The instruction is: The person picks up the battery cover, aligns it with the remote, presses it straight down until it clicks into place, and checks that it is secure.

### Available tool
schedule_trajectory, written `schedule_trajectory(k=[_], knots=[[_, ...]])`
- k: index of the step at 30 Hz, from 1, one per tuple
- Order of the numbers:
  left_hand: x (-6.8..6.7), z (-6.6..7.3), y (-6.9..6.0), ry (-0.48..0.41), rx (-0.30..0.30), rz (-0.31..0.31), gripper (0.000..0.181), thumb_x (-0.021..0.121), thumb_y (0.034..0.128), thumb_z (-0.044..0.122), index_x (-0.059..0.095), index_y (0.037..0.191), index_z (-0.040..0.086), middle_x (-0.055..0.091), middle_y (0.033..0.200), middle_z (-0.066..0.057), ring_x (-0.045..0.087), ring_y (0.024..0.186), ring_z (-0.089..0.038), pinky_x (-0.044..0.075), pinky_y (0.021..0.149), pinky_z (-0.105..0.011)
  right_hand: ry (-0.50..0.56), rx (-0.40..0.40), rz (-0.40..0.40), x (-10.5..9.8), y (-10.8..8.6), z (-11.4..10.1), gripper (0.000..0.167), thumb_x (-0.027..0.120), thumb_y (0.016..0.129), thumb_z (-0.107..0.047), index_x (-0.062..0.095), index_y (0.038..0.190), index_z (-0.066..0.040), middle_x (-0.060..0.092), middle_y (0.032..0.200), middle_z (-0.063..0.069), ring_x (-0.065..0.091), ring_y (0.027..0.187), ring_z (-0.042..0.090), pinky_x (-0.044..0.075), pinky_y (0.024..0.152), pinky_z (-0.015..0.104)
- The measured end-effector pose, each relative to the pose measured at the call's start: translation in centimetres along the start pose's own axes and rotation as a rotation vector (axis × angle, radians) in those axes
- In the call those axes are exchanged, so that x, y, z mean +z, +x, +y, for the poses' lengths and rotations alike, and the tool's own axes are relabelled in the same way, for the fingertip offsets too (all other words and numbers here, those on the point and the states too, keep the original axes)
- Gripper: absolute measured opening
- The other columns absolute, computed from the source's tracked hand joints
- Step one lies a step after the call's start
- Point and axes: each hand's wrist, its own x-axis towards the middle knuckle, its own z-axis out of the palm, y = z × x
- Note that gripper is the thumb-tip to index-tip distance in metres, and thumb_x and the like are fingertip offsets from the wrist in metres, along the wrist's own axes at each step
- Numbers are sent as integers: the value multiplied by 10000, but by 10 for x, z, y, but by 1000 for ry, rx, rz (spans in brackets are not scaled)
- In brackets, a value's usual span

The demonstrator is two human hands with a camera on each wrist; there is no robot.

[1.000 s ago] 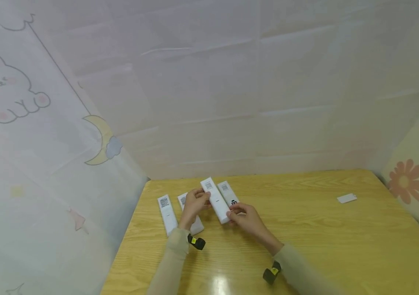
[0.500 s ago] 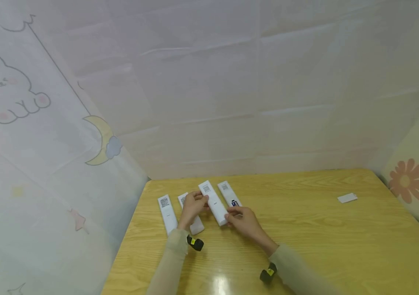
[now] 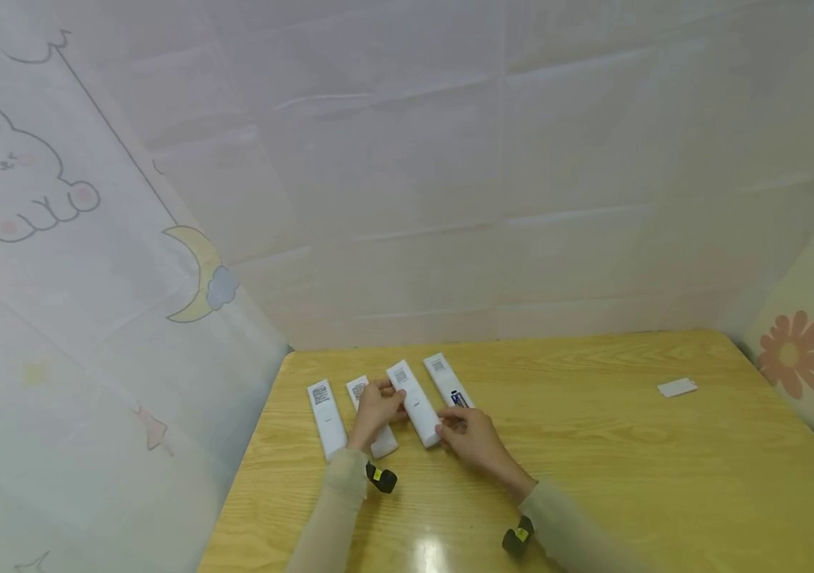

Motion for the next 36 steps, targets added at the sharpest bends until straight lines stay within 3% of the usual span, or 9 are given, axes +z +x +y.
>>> schedule_trajectory(k=[7, 15, 23, 31, 36], knots=[[3, 1, -1, 42, 13, 28, 523, 644, 1062, 78, 451, 1496, -142, 630, 1324, -298, 763, 1004, -330, 681, 829, -363, 20, -6, -2, 4, 0, 5, 313, 704, 1000, -25, 691, 1294, 81, 705, 972, 127, 717, 719, 207, 629, 590, 285], [7, 0, 1, 110, 18, 62, 499, 672, 1031, 74, 498, 1444, -147, 675, 1272, -290, 786, 918, -310, 683, 776, -338, -27, -47, 22, 6, 1, 9, 257, 705, 997, -15, 715, 1233, 86, 747, 953, 119, 693, 669, 154, 573, 529, 225], [8, 5, 2, 257, -1, 65, 488, 678, 1030, 129, 538, 1421, -128, 691, 1251, -262, 782, 848, -245, 675, 761, -313, -9, -76, 18, 9, 0, 8, 229, 681, 999, 30, 713, 1209, 114, 765, 1037, 206, 735, 707, 217, 606, 550, 234], [8, 9, -1, 305, -14, 67, 434, 664, 1035, 119, 565, 1389, -112, 695, 1162, -202, 759, 821, -207, 663, 755, -305, -7, -84, 10, 10, 1, 10, 255, 668, 1006, 22, 698, 1236, 128, 761, 1081, 235, 746, 706, 222, 625, 567, 246], [12, 12, -1, 369, 13, 92, 334, 678, 1016, 123, 641, 1265, -97, 735, 1007, -169, 725, 758, -194, 614, 653, -272, -38, -68, 35, 10, 2, 12, 258, 678, 994, 23, 711, 1235, 111, 764, 1090, 229, 735, 685, 197, 614, 559, 228]])
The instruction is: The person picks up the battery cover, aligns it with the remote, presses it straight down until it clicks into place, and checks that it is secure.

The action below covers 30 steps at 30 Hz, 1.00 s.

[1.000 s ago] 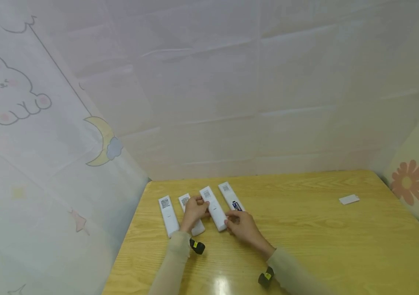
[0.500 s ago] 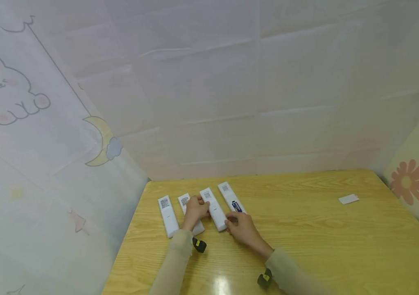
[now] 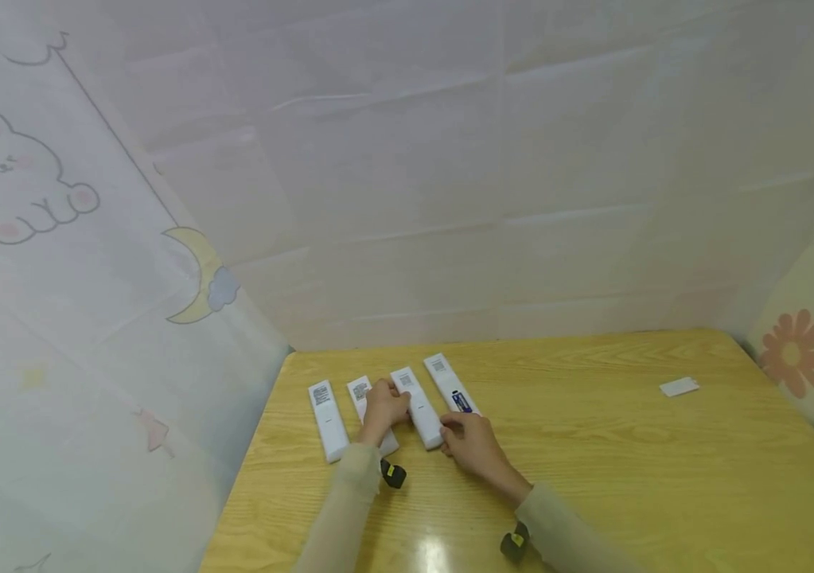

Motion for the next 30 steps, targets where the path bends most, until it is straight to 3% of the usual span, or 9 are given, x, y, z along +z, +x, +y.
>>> schedule_trajectory(k=[5, 8, 12, 17, 19, 21, 23, 26, 30], knots=[[7, -8, 10, 81, 36, 43, 165, 689, 988, 123, 659, 1016, -37, 656, 847, -130, 598, 672, -195, 482, 534, -272, -24, -22, 8, 0, -1, 1, 231, 693, 981, 36, 727, 1199, 108, 771, 1050, 220, 731, 665, 186, 608, 548, 226], [11, -17, 20, 102, 37, 48, 199, 683, 981, 139, 593, 841, 31, 586, 734, -96, 533, 585, -193, 407, 457, -295, -27, -36, 5, -1, -1, 0, 198, 702, 973, 47, 737, 1159, 105, 773, 1001, 204, 728, 663, 179, 604, 544, 223], [8, -10, 13, 95, 25, 38, 239, 673, 970, 119, 539, 779, 68, 558, 685, -75, 529, 544, -192, 395, 420, -304, -25, -24, -4, -2, -3, -1, 178, 709, 972, 46, 742, 1141, 91, 768, 950, 176, 728, 673, 188, 596, 544, 218], [7, -1, 3, 126, 28, 56, 101, 659, 958, 63, 584, 969, -4, 589, 796, -113, 576, 619, -232, 448, 441, -297, -39, -14, -12, -4, -3, -4, 184, 709, 972, 36, 737, 1149, 82, 753, 902, 154, 716, 673, 201, 588, 540, 221], [11, -10, 10, 137, 61, 66, 159, 648, 970, 73, 584, 1053, -47, 592, 838, -141, 578, 643, -253, 452, 444, -304, -45, -22, -12, -5, -2, -5, 183, 713, 970, 32, 734, 1145, 81, 749, 897, 144, 712, 683, 199, 585, 547, 224], [11, -9, 9, 155, 72, 74, 237, 647, 981, 81, 581, 1131, -90, 608, 893, -176, 592, 680, -271, 485, 470, -322, -47, -20, -14, -7, -2, -6, 188, 720, 969, 20, 729, 1149, 76, 749, 895, 132, 709, 697, 192, 579, 549, 228], [10, -7, 7, 166, 84, 87, 339, 660, 992, 110, 574, 1229, -117, 638, 987, -211, 632, 768, -296, 549, 541, -344, -53, -18, -11, -9, -2, -6, 197, 732, 968, 8, 727, 1155, 72, 748, 892, 120, 699, 699, 176, 569, 546, 233], [5, 13, -6, 179, 79, 103, 461, 685, 1008, 123, 540, 1350, -151, 663, 1163, -281, 690, 969, -361, 632, 710, -407, -57, 2, -7, -12, -2, -8, 213, 739, 975, -19, 725, 1174, 56, 749, 932, 111, 674, 694, 134, 560, 539, 234], [5, 18, -8, 154, 111, 126, 499, 705, 1011, 149, 535, 1374, -148, 655, 1254, -303, 683, 1142, -429, 645, 883, -489, -53, 6, 10, -17, -3, -11, 214, 734, 982, -30, 731, 1183, 46, 753, 1054, 138, 666, 707, 120, 570, 544, 245]])
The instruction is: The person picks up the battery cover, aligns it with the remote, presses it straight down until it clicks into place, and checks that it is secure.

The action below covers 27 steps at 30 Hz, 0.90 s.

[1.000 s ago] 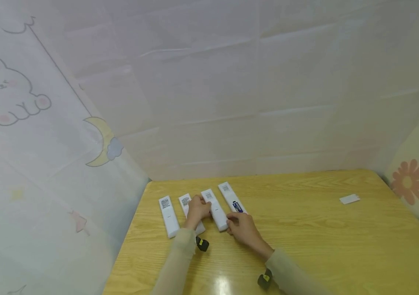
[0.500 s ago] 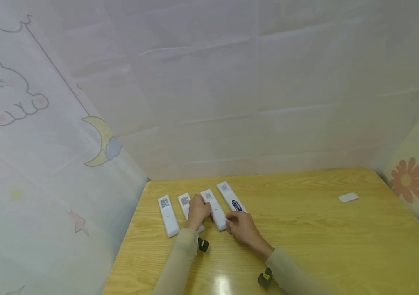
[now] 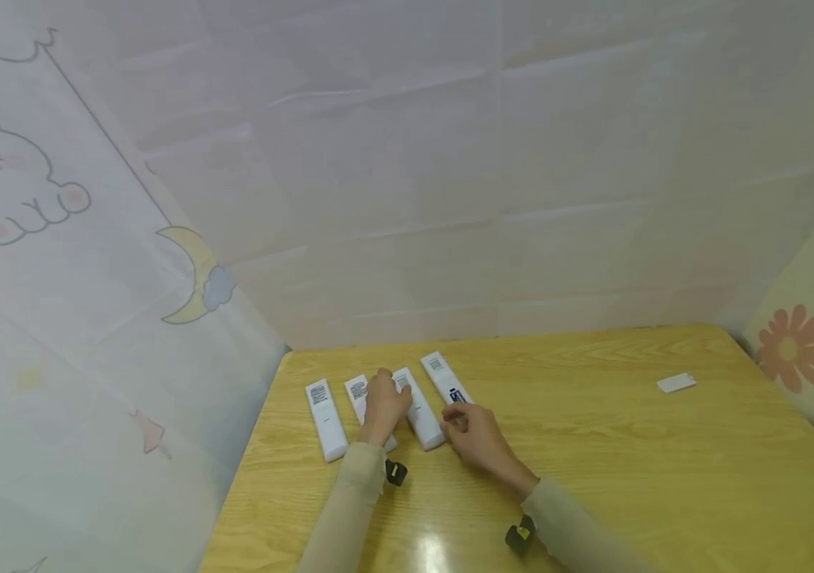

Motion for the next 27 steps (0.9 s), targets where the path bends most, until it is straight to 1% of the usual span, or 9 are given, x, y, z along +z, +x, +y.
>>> schedule_trajectory(k=[2, 5, 10, 13, 17, 20, 24, 27], knots=[[1, 1, 1, -13, 5, 4, 498, 712, 1009, 161, 540, 1366, -139, 660, 1257, -298, 678, 1165, -446, 641, 915, -510, 4, -6, 17, -4, 1, 0, 206, 734, 981, -28, 738, 1175, 41, 758, 1106, 154, 686, 739, 127, 583, 563, 249], [3, 1, 2, -16, 19, 3, 512, 724, 1000, 167, 537, 1369, -136, 670, 1259, -295, 682, 1171, -457, 642, 923, -516, 20, 12, 50, -11, 3, 1, 188, 737, 984, -39, 749, 1162, 20, 754, 1148, 143, 720, 820, 147, 599, 614, 245], [7, 4, 2, -35, 43, -7, 531, 733, 997, 155, 525, 1391, -133, 672, 1288, -305, 672, 1213, -464, 635, 964, -521, 24, 16, 82, -28, 9, 2, 211, 739, 999, -74, 749, 1197, -2, 740, 1195, 139, 740, 841, 188, 601, 628, 250], [9, 8, 4, -51, 57, -6, 518, 737, 994, 147, 534, 1383, -129, 677, 1274, -295, 682, 1195, -443, 647, 942, -496, -14, -10, 99, -40, 14, 3, 249, 742, 998, -86, 743, 1232, -2, 743, 1201, 147, 731, 845, 176, 600, 646, 240], [16, 11, 7, -24, 79, 6, 482, 746, 980, 143, 566, 1341, -120, 694, 1199, -257, 704, 1102, -388, 660, 871, -456, -49, -29, 123, -56, 17, 4, 264, 742, 997, -90, 739, 1251, -16, 748, 1183, 157, 736, 857, 191, 603, 671, 239], [22, 12, 10, -2, 83, 17, 464, 753, 971, 154, 585, 1321, -101, 701, 1159, -216, 706, 1050, -347, 656, 855, -446, -52, -39, 125, -68, 18, 6, 267, 728, 1008, -90, 727, 1265, -19, 737, 1189, 174, 759, 877, 258, 617, 670, 252], [26, 15, 11, -8, 87, 13, 467, 760, 962, 162, 591, 1314, -93, 701, 1150, -201, 702, 1024, -333, 656, 848, -439, -48, -40, 129, -81, 17, 9, 283, 723, 1019, -103, 712, 1284, -5, 725, 1199, 192, 768, 911, 349, 624, 646, 259], [27, 19, 11, -24, 79, 3, 476, 756, 963, 173, 590, 1319, -97, 701, 1172, -219, 702, 1046, -352, 661, 853, -445, -58, -43, 138, -89, 18, 11, 290, 725, 1021, -114, 708, 1287, 1, 727, 1199, 195, 767, 905, 346, 621, 642, 253]])
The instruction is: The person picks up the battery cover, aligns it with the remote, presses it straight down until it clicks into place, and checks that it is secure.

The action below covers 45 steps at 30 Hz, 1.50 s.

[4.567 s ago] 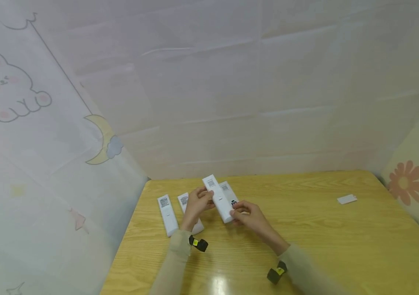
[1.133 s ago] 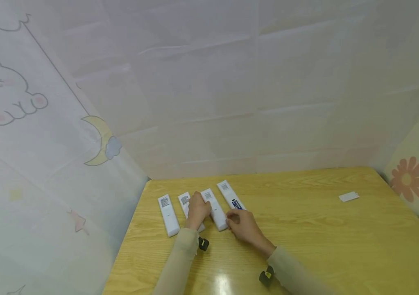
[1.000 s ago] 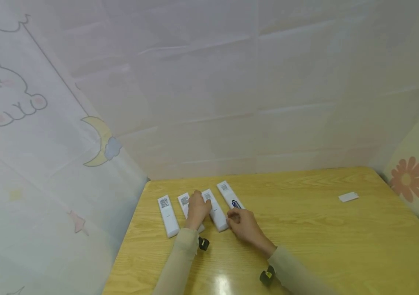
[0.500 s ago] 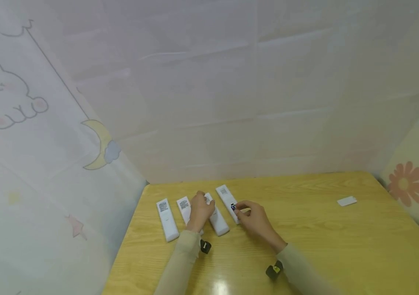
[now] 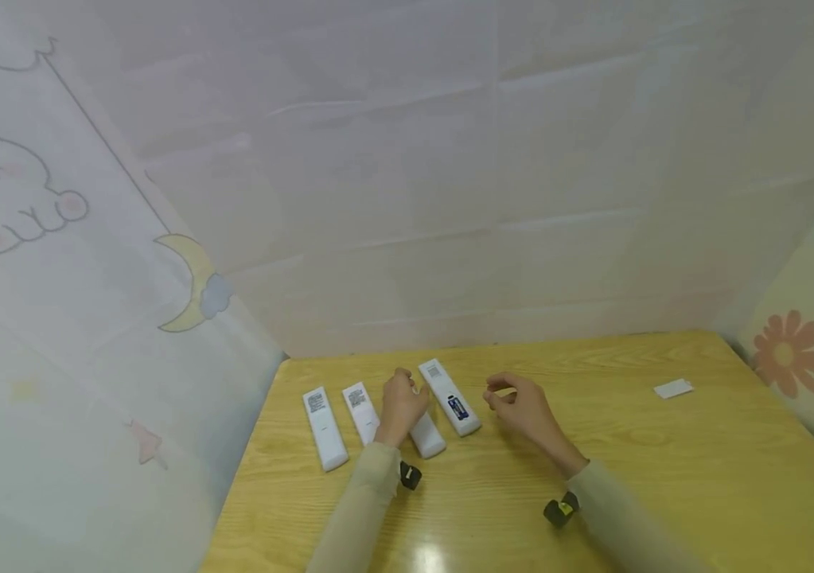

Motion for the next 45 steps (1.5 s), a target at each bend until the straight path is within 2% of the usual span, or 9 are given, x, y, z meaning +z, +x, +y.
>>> schedule_trajectory(k=[6, 12, 15, 20, 26, 30, 35, 42, 45], knots=[[3, 4, 3, 13, -24, -35, 504, 739, 977, 212, 581, 1344, -96, 692, 1189, -212, 698, 1038, -321, 662, 824, -420, -23, -9, 19, -15, 0, 3, 308, 719, 1030, -139, 695, 1302, 3, 719, 1217, 202, 764, 916, 353, 623, 639, 252], [4, 8, 3, 32, -35, -43, 353, 744, 967, 188, 608, 1156, -79, 669, 938, -162, 661, 765, -237, 607, 594, -323, -21, -34, 31, -27, 0, 8, 324, 701, 1043, -139, 679, 1324, 21, 714, 1235, 235, 765, 934, 398, 646, 647, 263], [6, 11, 4, 49, -39, -63, 323, 731, 978, 195, 602, 1095, -76, 651, 870, -164, 649, 695, -237, 585, 537, -316, -22, -42, 35, -34, 0, 11, 322, 694, 1044, -122, 673, 1324, 35, 709, 1233, 251, 768, 920, 395, 654, 647, 272], [17, 12, 12, 118, -8, -100, 429, 681, 1005, 220, 583, 1200, -150, 633, 942, -214, 607, 713, -259, 556, 553, -348, -29, -36, 50, -47, -1, 19, 326, 689, 1045, -112, 662, 1329, 45, 699, 1240, 263, 767, 925, 410, 657, 654, 276], [30, 15, 16, 187, 17, -92, 535, 687, 1022, 236, 548, 1283, -210, 644, 1051, -315, 641, 734, -293, 573, 572, -370, -47, -30, 74, -66, -4, 29, 340, 686, 1050, -133, 653, 1330, 57, 690, 1245, 275, 770, 917, 392, 677, 677, 349], [32, 17, 15, 214, 8, -80, 522, 698, 1027, 270, 567, 1257, -180, 630, 1055, -278, 661, 794, -315, 613, 637, -406, -67, -38, 88, -79, -7, 32, 350, 681, 1052, -131, 644, 1335, 71, 690, 1243, 287, 778, 885, 314, 680, 682, 361], [31, 20, 16, 232, 8, -77, 543, 725, 1014, 275, 568, 1258, -183, 624, 1097, -291, 675, 865, -353, 640, 718, -458, -103, -50, 114, -95, -11, 36, 362, 682, 1057, -150, 640, 1336, 77, 694, 1230, 300, 765, 818, 168, 658, 645, 275], [35, 23, 25, 200, -42, -104, 548, 771, 991, 292, 584, 1258, -149, 643, 1150, -298, 674, 908, -337, 634, 776, -466, -139, -26, 158, -120, -13, 46, 371, 678, 1059, -166, 637, 1339, 76, 698, 1215, 302, 700, 747, 0, 631, 623, 216], [35, 23, 27, 172, -76, -107, 559, 789, 976, 295, 585, 1266, -137, 659, 1134, -286, 686, 895, -331, 635, 771, -458, -156, -18, 172, -129, -13, 52, 380, 673, 1063, -178, 637, 1342, 78, 699, 1222, 307, 702, 744, -7, 630, 619, 217]])
